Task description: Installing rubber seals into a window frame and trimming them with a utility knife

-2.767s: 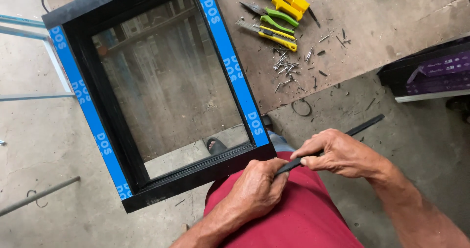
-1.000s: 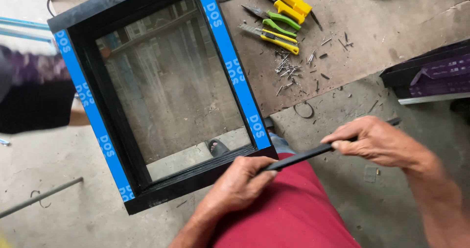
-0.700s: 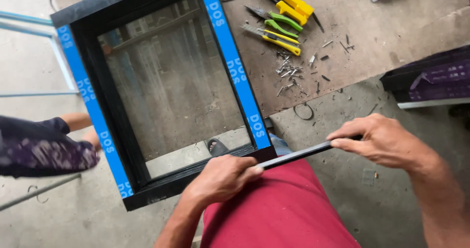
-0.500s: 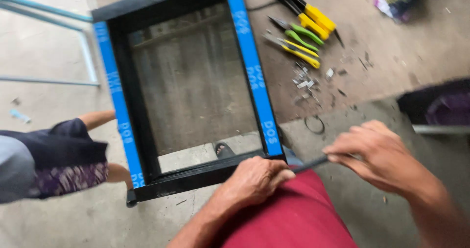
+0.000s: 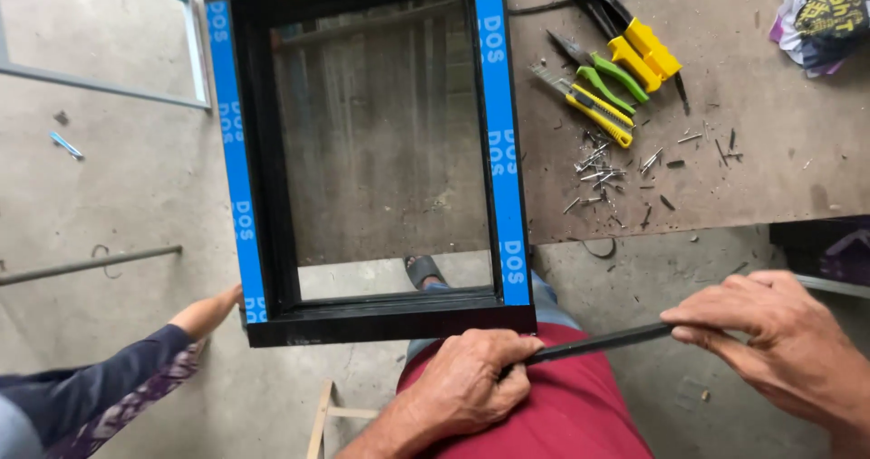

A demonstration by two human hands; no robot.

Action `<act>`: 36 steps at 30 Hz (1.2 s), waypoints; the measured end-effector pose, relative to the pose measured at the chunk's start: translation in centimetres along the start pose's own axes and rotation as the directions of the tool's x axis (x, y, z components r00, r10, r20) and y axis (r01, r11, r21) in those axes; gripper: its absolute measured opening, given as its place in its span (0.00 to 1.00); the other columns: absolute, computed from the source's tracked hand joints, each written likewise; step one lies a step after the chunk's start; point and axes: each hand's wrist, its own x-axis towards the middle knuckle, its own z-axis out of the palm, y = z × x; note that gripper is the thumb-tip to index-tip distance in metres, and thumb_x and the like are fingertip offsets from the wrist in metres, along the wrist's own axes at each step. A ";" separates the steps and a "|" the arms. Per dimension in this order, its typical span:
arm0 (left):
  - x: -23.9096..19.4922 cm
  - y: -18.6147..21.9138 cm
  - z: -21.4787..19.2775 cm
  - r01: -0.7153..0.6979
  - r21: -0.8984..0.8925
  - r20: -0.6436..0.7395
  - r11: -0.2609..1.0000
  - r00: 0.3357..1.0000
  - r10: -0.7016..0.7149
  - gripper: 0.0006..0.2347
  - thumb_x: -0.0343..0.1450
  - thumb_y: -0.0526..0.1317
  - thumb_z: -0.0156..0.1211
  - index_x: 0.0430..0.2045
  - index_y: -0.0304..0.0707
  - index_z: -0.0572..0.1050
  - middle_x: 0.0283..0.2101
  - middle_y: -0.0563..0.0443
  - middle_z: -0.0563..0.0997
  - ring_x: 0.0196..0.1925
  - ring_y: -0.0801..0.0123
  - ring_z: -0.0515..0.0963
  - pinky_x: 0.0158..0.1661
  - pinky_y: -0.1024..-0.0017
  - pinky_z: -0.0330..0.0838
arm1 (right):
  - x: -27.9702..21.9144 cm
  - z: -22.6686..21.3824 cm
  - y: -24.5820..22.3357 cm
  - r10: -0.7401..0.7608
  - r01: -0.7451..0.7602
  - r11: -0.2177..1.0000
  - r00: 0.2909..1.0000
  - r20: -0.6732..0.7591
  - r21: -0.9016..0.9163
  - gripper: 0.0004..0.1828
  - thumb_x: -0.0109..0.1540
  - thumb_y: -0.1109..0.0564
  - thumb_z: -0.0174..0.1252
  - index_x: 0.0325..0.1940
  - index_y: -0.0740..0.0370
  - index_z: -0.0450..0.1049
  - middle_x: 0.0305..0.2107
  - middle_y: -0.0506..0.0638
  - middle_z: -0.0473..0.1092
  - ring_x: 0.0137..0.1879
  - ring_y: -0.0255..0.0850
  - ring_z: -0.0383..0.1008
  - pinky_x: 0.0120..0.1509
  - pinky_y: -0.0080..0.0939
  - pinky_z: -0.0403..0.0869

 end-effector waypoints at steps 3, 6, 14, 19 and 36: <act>0.0 -0.2 -0.8 -0.111 -0.125 0.014 0.986 0.993 0.114 0.13 0.65 0.34 0.46 0.40 0.40 0.75 0.33 0.42 0.81 0.36 0.48 0.81 0.36 0.58 0.70 | 1.7 -1.4 -0.1 -0.063 0.063 0.997 0.998 -0.005 0.045 0.13 0.51 0.43 0.69 0.40 0.33 0.87 0.34 0.25 0.84 0.32 0.28 0.79 0.45 0.38 0.69; -0.3 -0.8 -1.0 -0.253 -0.196 -0.040 0.948 0.967 0.250 0.17 0.62 0.29 0.42 0.42 0.35 0.73 0.31 0.41 0.78 0.31 0.46 0.77 0.36 0.59 0.69 | 1.9 -1.8 -0.6 -0.096 0.093 0.994 0.994 -0.049 -0.061 0.12 0.54 0.41 0.65 0.42 0.29 0.84 0.37 0.22 0.81 0.39 0.23 0.78 0.55 0.36 0.65; -0.1 -1.4 -3.0 -0.001 -0.459 0.157 0.888 0.984 0.082 0.18 0.68 0.32 0.42 0.46 0.37 0.80 0.34 0.57 0.83 0.36 0.76 0.80 0.46 0.76 0.73 | 2.4 -4.1 -3.6 -0.085 0.074 0.991 0.992 -0.095 -0.114 0.09 0.56 0.43 0.65 0.39 0.30 0.84 0.34 0.25 0.81 0.35 0.24 0.77 0.55 0.38 0.61; 2.2 1.6 -4.5 0.073 -0.437 0.309 0.896 0.948 0.073 0.20 0.75 0.48 0.48 0.53 0.33 0.77 0.34 0.51 0.83 0.37 0.74 0.78 0.42 0.72 0.72 | 1.6 -6.0 -3.8 -0.056 0.038 0.990 0.990 -0.128 -0.137 0.07 0.55 0.42 0.64 0.35 0.33 0.85 0.30 0.27 0.81 0.28 0.27 0.75 0.44 0.36 0.59; 3.7 1.1 -1.3 0.200 -0.523 0.404 0.828 0.914 0.035 0.26 0.67 0.32 0.34 0.53 0.35 0.81 0.27 0.63 0.76 0.22 0.81 0.66 0.25 0.78 0.61 | -1.9 -5.1 -1.8 0.085 -0.097 0.989 0.991 -0.101 -0.116 0.09 0.54 0.39 0.64 0.36 0.32 0.86 0.28 0.26 0.82 0.29 0.27 0.74 0.53 0.41 0.56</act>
